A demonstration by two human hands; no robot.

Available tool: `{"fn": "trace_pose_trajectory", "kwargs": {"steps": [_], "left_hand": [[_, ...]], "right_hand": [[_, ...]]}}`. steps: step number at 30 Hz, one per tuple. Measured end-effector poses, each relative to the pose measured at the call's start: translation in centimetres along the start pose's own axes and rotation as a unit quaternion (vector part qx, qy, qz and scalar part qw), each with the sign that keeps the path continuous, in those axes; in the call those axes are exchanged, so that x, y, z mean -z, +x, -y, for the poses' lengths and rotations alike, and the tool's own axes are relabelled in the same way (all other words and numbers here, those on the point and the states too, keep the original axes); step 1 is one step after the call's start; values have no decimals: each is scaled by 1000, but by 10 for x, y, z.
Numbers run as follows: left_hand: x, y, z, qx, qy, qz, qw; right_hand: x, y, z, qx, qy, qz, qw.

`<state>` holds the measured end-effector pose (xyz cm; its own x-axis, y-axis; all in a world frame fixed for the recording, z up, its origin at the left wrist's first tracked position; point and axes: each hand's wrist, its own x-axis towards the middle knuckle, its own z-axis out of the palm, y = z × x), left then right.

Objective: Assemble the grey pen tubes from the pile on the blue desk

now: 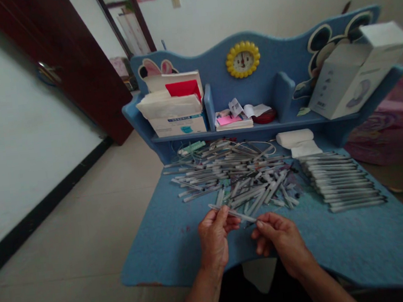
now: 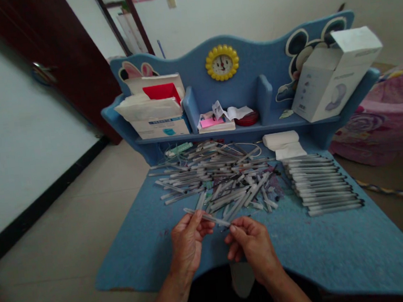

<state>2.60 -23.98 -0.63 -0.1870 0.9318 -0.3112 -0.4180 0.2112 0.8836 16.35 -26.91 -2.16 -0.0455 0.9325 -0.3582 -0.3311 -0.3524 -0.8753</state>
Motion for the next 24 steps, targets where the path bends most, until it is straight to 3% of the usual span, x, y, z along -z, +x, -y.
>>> {"fn": "trace_pose_trajectory", "kwargs": {"steps": [8,24], "left_hand": [[12,-4,2,6,-15,-36,999],[17,-7,-3,-4,-53,-41,998]], "right_hand": [[4,-5,-3,1,-22,-33,999],[9,-6,4,25,80,-56,995]]}}
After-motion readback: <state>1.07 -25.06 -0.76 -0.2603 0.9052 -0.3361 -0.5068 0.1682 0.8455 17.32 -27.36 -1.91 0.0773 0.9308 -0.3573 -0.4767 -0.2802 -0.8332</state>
